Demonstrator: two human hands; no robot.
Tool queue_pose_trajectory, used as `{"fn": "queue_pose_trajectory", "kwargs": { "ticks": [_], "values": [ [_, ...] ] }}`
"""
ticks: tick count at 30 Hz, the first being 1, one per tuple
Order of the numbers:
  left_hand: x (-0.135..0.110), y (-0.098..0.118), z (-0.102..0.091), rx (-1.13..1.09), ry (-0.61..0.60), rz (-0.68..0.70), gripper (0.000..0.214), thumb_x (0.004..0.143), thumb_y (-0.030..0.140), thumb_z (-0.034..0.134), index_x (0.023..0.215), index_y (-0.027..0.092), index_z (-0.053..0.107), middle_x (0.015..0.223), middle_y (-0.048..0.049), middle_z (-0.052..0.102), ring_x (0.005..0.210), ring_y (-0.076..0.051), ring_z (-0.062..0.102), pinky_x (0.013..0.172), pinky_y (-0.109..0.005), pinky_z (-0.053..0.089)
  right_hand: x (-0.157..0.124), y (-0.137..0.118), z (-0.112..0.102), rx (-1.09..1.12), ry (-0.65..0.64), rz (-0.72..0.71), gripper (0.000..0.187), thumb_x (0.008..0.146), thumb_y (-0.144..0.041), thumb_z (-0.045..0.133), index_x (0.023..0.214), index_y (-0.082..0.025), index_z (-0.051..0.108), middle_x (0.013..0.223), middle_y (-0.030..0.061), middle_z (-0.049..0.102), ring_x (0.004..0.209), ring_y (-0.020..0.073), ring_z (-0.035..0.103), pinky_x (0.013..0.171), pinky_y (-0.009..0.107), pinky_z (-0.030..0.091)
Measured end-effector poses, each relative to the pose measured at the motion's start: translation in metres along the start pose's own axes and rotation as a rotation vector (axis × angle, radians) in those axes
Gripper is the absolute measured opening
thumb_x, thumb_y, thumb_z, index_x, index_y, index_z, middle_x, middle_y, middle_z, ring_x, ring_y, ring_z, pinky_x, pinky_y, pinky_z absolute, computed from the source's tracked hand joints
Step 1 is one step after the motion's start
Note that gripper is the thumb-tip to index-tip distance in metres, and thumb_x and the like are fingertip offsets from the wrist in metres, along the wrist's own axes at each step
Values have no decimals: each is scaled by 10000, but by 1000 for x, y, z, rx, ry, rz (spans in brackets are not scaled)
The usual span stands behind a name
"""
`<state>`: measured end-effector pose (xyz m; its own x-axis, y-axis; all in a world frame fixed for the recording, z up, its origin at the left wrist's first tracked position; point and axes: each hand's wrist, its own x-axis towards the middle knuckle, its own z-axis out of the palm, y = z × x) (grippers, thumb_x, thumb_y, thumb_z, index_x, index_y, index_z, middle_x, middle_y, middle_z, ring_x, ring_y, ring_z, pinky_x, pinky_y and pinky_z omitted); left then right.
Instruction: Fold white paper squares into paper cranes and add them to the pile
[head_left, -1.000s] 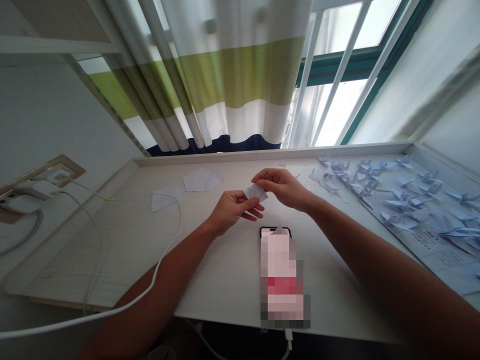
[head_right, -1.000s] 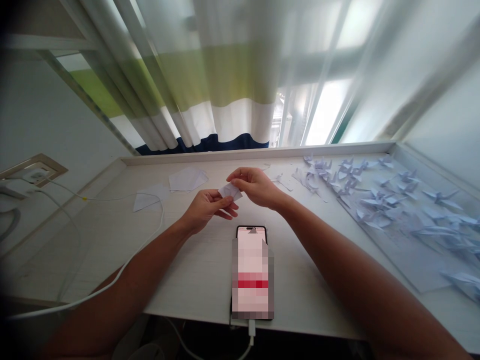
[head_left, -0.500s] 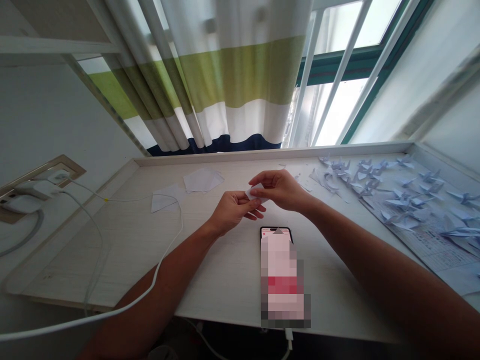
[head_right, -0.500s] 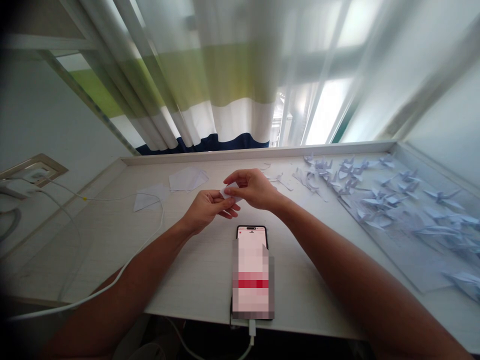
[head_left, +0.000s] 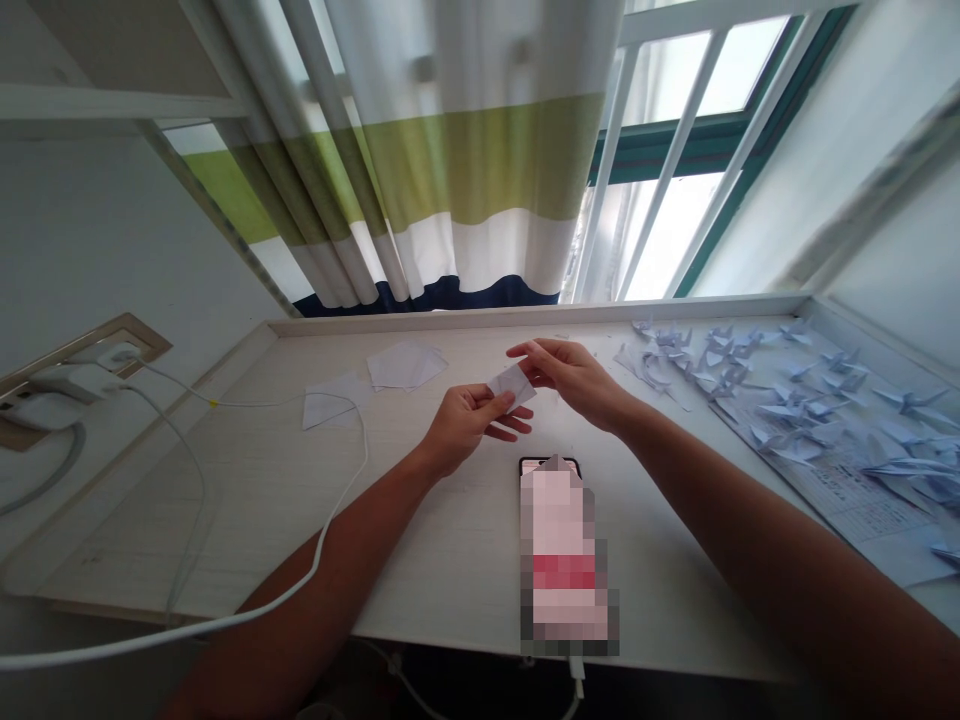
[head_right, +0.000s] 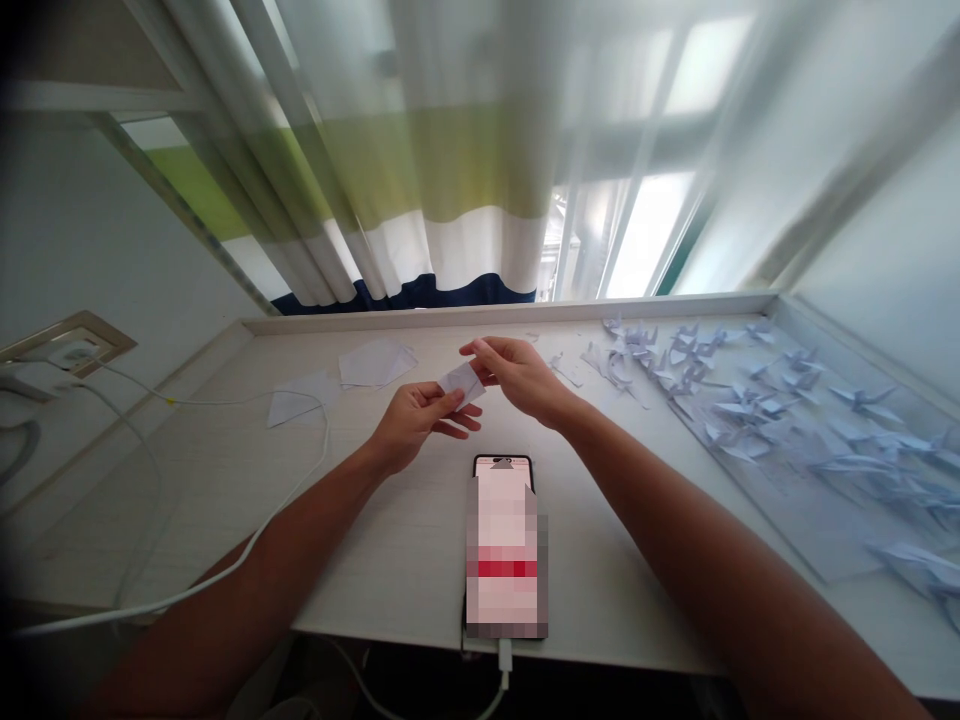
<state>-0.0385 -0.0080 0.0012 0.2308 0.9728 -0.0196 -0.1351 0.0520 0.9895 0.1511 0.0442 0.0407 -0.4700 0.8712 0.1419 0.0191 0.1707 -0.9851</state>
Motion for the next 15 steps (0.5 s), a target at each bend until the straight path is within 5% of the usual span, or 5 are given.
{"fn": "queue_pose_trajectory", "kwargs": {
  "ticks": [4, 11, 15],
  "values": [
    [-1, -2, 3, 4, 19, -5, 440, 857, 505, 789, 1057, 113, 764, 967, -158, 819, 813, -255, 797, 636, -320, 625, -14, -1, 0, -61, 38, 3, 321, 956, -452, 671, 1026, -154, 766, 982, 105, 773, 913, 220, 720, 889, 423, 581],
    [-4, -5, 8, 68, -56, -22, 428, 872, 514, 764, 1064, 131, 770, 1020, -159, 813, 880, -279, 799, 661, -334, 631, -34, 16, 10, -113, 118, 2, 214, 883, -380, 727, 898, -171, 768, 883, 77, 776, 813, 212, 720, 788, 383, 583],
    [-1, -5, 3, 211, 34, 111, 406, 893, 513, 735, 1048, 139, 758, 929, -118, 804, 830, -242, 783, 638, -313, 629, -36, 22, 9, -103, 107, -14, 229, 879, -387, 722, 892, -164, 773, 866, 77, 778, 806, 207, 719, 783, 368, 576]
  ]
}}
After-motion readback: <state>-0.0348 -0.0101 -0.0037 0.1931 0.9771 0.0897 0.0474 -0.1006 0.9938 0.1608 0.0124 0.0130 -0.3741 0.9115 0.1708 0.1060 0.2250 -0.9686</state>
